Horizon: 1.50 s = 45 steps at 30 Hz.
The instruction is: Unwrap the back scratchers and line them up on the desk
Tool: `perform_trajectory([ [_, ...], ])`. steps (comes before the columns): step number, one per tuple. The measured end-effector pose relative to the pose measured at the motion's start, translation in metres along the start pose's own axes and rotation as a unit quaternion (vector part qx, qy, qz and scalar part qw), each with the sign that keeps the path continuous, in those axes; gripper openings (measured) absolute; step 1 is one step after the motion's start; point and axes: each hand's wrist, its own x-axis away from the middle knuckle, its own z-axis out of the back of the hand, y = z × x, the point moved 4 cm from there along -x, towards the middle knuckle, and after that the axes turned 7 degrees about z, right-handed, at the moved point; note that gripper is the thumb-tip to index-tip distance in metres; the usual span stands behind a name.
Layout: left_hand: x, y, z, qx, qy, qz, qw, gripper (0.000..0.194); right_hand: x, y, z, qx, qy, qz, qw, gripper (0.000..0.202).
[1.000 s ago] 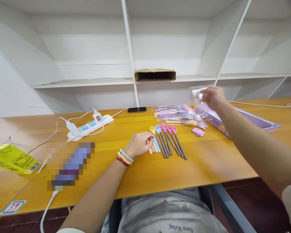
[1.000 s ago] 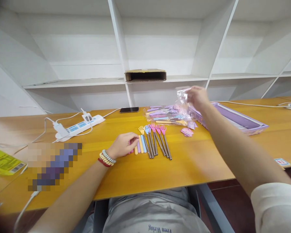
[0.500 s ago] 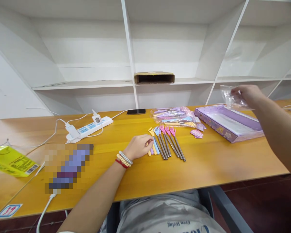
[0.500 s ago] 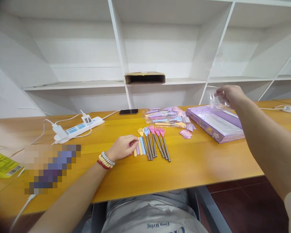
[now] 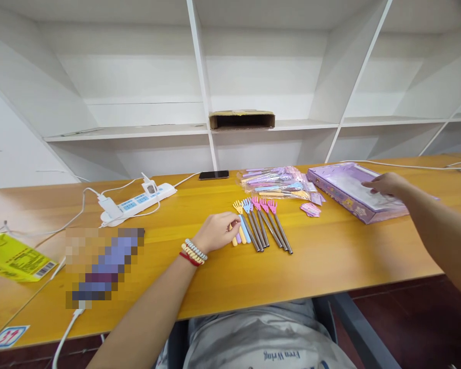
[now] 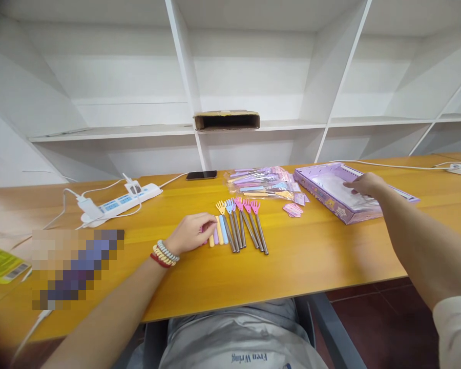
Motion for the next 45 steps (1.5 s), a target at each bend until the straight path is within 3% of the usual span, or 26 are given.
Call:
perform_trajectory([
  [3, 0.000, -0.001, 0.000, 0.002, 0.001, 0.003, 1.000, 0.019, -0.007, 0.001, 0.004, 0.011, -0.134, -0.075, 0.988, 0.042],
  [7, 0.000, -0.002, -0.001, 0.011, -0.001, 0.005, 1.000, 0.019, -0.010, -0.033, 0.034, 0.052, -0.067, -0.034, 0.996, 0.042],
  [11, 0.000, -0.002, -0.002, 0.014, -0.007, 0.008, 1.000, 0.020, 0.007, -0.101, 0.042, 0.034, -0.037, 0.091, 0.995, 0.039],
  [13, 0.001, -0.001, -0.002, 0.013, -0.006, 0.004, 1.000, 0.020, 0.019, -0.136, 0.028, 0.017, -0.059, 0.158, 0.986, 0.037],
  [16, 0.001, 0.000, -0.001, 0.015, -0.002, -0.003, 1.000, 0.020, 0.034, -0.178, -0.008, 0.037, -0.100, 0.247, 0.963, 0.037],
  [20, 0.001, 0.001, 0.000, 0.010, 0.001, -0.010, 1.000, 0.019, 0.052, -0.211, -0.059, 0.039, -0.090, 0.323, 0.941, 0.041],
  [25, 0.001, 0.002, 0.001, 0.005, 0.010, -0.012, 1.000, 0.017, 0.076, -0.217, -0.092, -0.035, 0.040, 0.286, 0.957, 0.039],
  [27, 0.001, 0.002, 0.000, 0.005, 0.007, -0.011, 1.000, 0.017, 0.083, -0.212, -0.099, -0.057, 0.065, 0.266, 0.960, 0.037],
  [35, 0.000, 0.003, -0.003, -0.002, -0.015, -0.005, 1.000, 0.019, 0.084, -0.202, -0.114, -0.025, 0.070, 0.301, 0.951, 0.041],
  [45, -0.001, 0.001, -0.007, 0.004, -0.032, 0.006, 0.999, 0.020, 0.091, -0.206, -0.109, 0.013, 0.045, 0.252, 0.967, 0.043],
])
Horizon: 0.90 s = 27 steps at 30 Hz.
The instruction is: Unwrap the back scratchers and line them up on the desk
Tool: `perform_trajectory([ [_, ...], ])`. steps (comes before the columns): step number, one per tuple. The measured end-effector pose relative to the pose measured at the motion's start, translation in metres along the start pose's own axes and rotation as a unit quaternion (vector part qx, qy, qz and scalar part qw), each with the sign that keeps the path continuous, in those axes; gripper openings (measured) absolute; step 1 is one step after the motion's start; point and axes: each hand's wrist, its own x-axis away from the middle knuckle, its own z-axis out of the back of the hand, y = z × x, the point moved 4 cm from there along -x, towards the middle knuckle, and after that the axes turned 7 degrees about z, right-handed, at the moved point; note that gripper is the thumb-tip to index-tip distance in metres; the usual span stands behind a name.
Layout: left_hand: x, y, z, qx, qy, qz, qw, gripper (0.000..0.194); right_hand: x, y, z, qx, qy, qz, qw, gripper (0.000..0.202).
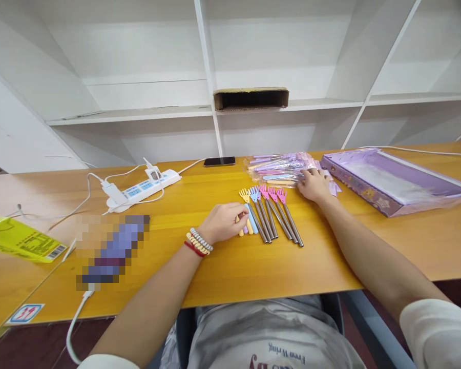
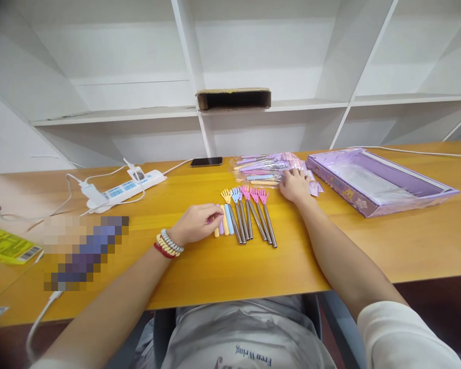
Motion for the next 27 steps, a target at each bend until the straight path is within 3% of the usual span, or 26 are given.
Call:
perform_trajectory([
  [10, -0.0001, 0.0010, 0.0001, 0.000, 0.000, -0.004, 1.000, 0.021, 0.0007, -0.0027, -0.0046, -0.017, 0.000, 0.014, 1.000, 0.042],
  [20, -0.0004, 0.0011, -0.0004, -0.004, -0.005, -0.003, 1.000, 0.021, 0.0014, -0.0007, -0.0045, 0.007, 0.005, -0.025, 1.000, 0.049],
  [27, 0.0002, -0.0004, -0.0011, -0.012, -0.004, -0.004, 1.000, 0.020, 0.0020, -0.0009, 0.0003, 0.010, 0.010, -0.026, 1.000, 0.038],
])
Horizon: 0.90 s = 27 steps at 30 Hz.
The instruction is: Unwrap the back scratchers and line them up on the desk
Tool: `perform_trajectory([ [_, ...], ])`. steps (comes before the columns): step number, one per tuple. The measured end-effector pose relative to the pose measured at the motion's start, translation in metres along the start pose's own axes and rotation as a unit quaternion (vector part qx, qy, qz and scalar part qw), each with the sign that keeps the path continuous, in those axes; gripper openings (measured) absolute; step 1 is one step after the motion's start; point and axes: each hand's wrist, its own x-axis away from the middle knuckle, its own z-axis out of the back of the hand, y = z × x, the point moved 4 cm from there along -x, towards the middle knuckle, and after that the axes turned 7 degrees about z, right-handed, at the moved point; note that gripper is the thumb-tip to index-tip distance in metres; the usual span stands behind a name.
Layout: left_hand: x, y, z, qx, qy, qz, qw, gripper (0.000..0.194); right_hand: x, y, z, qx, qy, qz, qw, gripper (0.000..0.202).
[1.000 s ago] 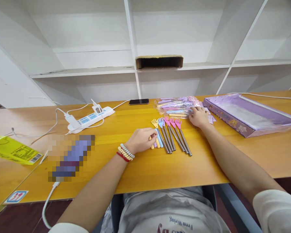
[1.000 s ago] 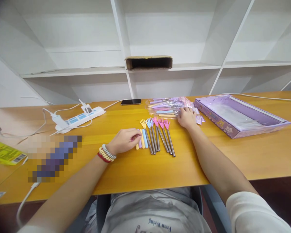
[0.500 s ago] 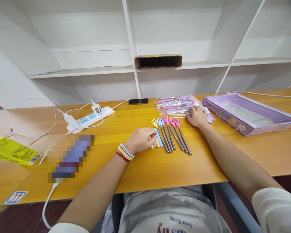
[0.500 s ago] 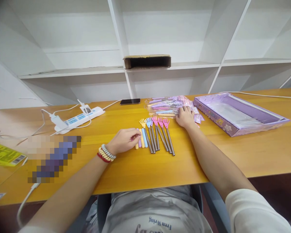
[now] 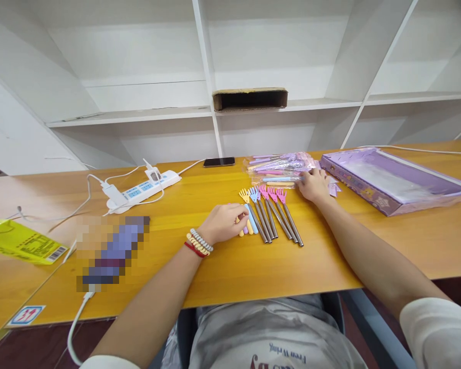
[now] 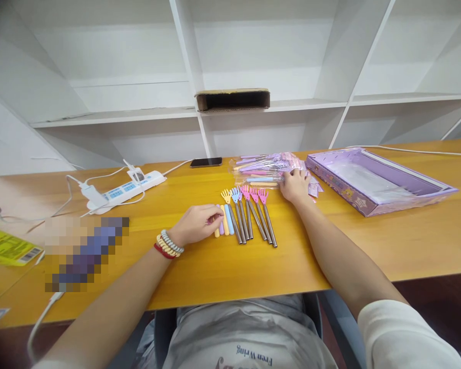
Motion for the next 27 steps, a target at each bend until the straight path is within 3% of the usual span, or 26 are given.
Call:
perform_trajectory([
  [8, 0.000, 0.001, 0.001, 0.001, 0.003, 0.006, 1.000, 0.018, 0.002, -0.003, 0.018, -0.019, 0.098, 0.017, 0.995, 0.032],
  [12, 0.000, -0.009, 0.008, 0.035, 0.082, 0.092, 0.992, 0.020, 0.005, -0.018, 0.032, -0.051, 0.133, 0.096, 0.985, 0.031],
  [16, 0.001, -0.021, 0.017, 0.096, 0.166, 0.186, 0.964, 0.030, 0.012, -0.044, 0.044, -0.086, 0.144, 0.210, 0.963, 0.028],
  [22, 0.000, -0.019, 0.019, 0.083, 0.149, 0.198, 0.965, 0.033, 0.030, -0.079, 0.057, -0.121, 0.240, 0.329, 0.906, 0.025],
  [27, -0.001, -0.020, 0.022, 0.040, 0.173, 0.196, 0.964, 0.032, 0.035, -0.085, 0.060, -0.137, 0.265, 0.330, 0.896, 0.023],
])
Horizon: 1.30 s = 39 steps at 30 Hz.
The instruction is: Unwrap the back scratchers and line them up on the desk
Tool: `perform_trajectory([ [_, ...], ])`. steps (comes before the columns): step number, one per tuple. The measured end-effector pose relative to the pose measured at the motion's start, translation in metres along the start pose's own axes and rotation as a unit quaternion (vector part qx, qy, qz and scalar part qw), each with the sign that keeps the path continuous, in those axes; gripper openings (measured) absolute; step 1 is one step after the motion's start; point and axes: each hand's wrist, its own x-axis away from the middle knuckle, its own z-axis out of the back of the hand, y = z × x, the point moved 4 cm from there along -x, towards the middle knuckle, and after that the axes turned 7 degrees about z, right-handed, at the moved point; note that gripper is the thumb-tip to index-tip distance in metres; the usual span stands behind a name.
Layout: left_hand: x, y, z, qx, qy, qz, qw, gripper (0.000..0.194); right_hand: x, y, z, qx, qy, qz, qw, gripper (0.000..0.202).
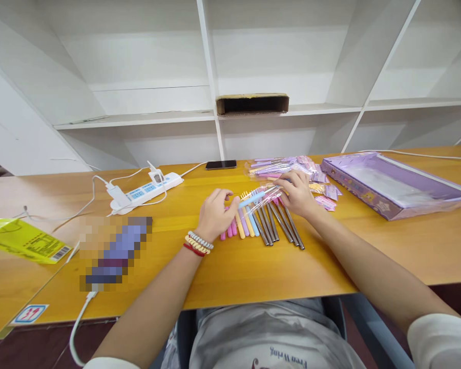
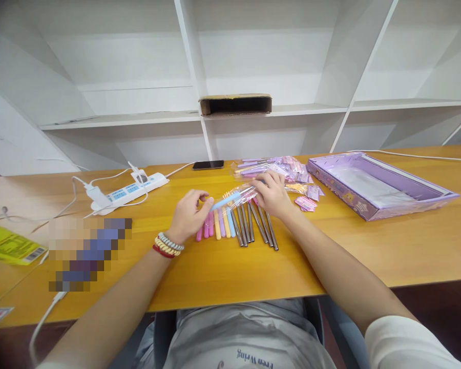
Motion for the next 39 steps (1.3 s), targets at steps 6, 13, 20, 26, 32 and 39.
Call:
perform_trajectory([
  [6, 0.001, -0.003, -0.010, 0.022, -0.093, 0.014, 0.995, 0.032, 0.005, 0.010, 0.000, 0.001, 0.030, -0.039, 0.999, 0.026],
  [13, 0.011, 0.003, -0.015, 0.151, -0.228, 0.041, 0.961, 0.029, 0.007, 0.013, -0.003, -0.012, 0.036, -0.028, 0.999, 0.025],
  [20, 0.015, 0.015, -0.020, 0.261, -0.364, 0.024, 0.894, 0.035, 0.002, 0.008, 0.000, -0.048, 0.057, 0.011, 0.997, 0.030],
  [26, 0.018, 0.019, -0.022, 0.343, -0.426, 0.052, 0.836, 0.035, -0.005, -0.021, 0.000, -0.099, 0.044, 0.064, 0.992, 0.029],
  [32, 0.019, 0.012, -0.026, 0.367, -0.439, 0.092, 0.815, 0.034, -0.007, -0.031, -0.004, -0.121, 0.016, 0.067, 0.990, 0.039],
  [39, 0.013, 0.000, -0.031, 0.418, -0.330, 0.156, 0.832, 0.039, -0.009, -0.030, -0.001, -0.132, 0.026, 0.007, 0.991, 0.059],
])
